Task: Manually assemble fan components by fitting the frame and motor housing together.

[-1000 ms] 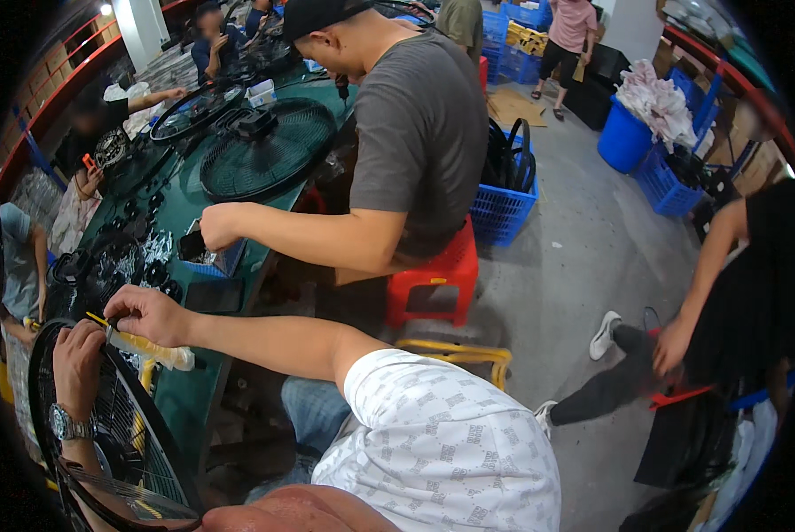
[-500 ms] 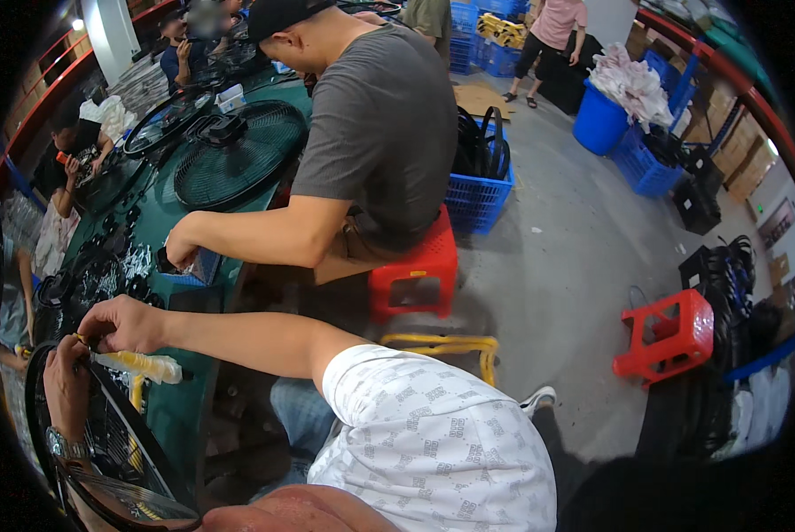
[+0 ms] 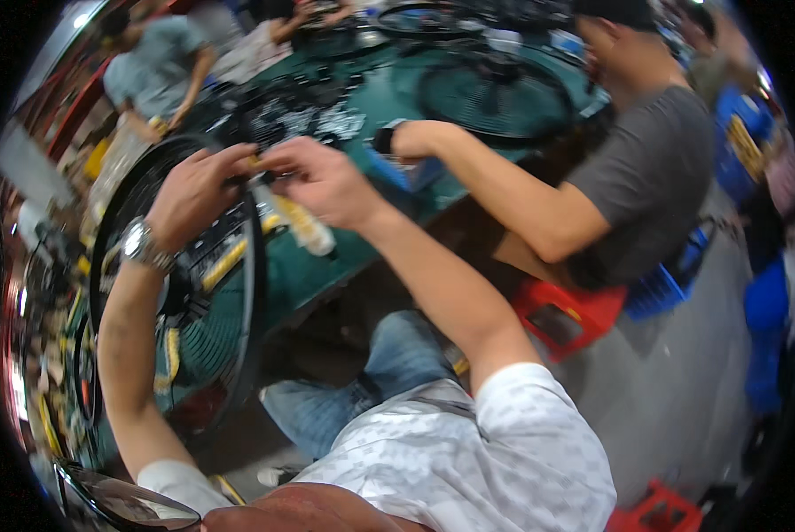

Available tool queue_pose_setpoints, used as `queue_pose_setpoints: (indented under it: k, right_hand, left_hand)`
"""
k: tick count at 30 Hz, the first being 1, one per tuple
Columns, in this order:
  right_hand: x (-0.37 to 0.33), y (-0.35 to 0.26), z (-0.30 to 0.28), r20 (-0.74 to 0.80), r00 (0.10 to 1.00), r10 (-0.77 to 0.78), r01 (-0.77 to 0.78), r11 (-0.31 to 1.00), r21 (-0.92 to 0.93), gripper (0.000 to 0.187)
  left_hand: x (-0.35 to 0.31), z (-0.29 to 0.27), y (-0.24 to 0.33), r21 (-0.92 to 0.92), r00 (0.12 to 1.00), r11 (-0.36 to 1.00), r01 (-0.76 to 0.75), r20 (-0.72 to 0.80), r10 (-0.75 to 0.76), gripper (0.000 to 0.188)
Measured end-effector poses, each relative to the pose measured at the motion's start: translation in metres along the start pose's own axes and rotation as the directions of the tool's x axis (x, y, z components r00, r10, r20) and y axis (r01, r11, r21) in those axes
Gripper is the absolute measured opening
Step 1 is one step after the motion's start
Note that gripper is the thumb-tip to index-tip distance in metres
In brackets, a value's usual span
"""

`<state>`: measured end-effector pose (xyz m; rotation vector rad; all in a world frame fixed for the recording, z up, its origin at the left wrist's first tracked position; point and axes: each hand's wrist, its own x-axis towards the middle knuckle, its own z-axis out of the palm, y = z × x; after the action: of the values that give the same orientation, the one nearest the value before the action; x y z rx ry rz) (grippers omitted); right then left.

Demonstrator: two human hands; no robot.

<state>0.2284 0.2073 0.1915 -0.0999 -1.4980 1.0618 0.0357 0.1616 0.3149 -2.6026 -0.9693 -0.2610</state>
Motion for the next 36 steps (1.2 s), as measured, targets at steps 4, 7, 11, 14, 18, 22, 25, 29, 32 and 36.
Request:
queue_pose_setpoints:
  k: [4, 7, 11, 14, 18, 22, 25, 29, 32, 36]
  right_hand:
    - [-0.005, -0.005, 0.0, -0.017, 0.98, 0.196, -0.192, 0.972, 0.133, 0.029]
    - [-0.002, -0.012, 0.002, -0.015, 0.982, 0.191, -0.19, 0.98, 0.055, 0.03]
    - [0.004, -0.021, -0.004, 0.023, 0.934, 0.356, -0.356, 0.934, -0.006, 0.028]
    - [0.008, -0.029, -0.006, 0.07, 0.946, 0.317, -0.301, 0.937, -0.18, 0.027]
    - [0.019, -0.039, -0.008, 0.108, 0.898, 0.426, -0.401, 0.895, -0.196, 0.024]
    - [0.026, -0.044, -0.006, 0.115, 0.852, 0.51, -0.474, 0.847, -0.241, 0.028]
    - [0.03, -0.046, -0.006, 0.111, 0.797, 0.593, -0.555, 0.793, -0.249, 0.029]
    - [0.032, -0.043, -0.002, 0.141, 0.742, 0.655, -0.622, 0.752, -0.219, 0.028]
    - [0.03, -0.034, -0.002, 0.19, 0.758, 0.624, -0.606, 0.782, -0.148, 0.03]
    - [0.023, -0.015, -0.011, 0.21, 0.745, 0.633, -0.604, 0.774, -0.188, 0.033]
  left_hand:
    - [0.0, 0.002, -0.002, -0.024, 1.0, 1.0, 0.007, 0.03, -0.006, 0.062]
    - [-0.001, 0.004, -0.004, -0.013, 1.0, 1.0, -0.017, -0.007, 0.017, 0.062]
    - [-0.002, 0.005, -0.004, 0.038, 1.0, 0.999, -0.01, 0.008, 0.009, 0.065]
    - [-0.002, 0.007, -0.004, 0.033, 1.0, 0.999, 0.007, 0.001, -0.007, 0.064]
    - [-0.003, 0.009, -0.004, 0.019, 0.999, 1.0, -0.008, -0.033, 0.008, 0.065]
    - [-0.002, 0.009, -0.005, 0.011, 0.999, 1.0, 0.023, -0.022, -0.023, 0.065]
    - [-0.001, 0.009, -0.005, 0.05, 1.0, 0.999, -0.003, 0.002, 0.003, 0.065]
    - [0.0, 0.01, -0.006, 0.037, 0.999, 0.999, -0.034, -0.011, 0.035, 0.065]
    - [-0.001, 0.009, -0.006, 0.024, 1.0, 1.0, -0.018, 0.013, 0.018, 0.067]
    - [-0.003, 0.007, -0.004, 0.024, 0.999, 0.999, -0.047, 0.016, 0.046, 0.068]
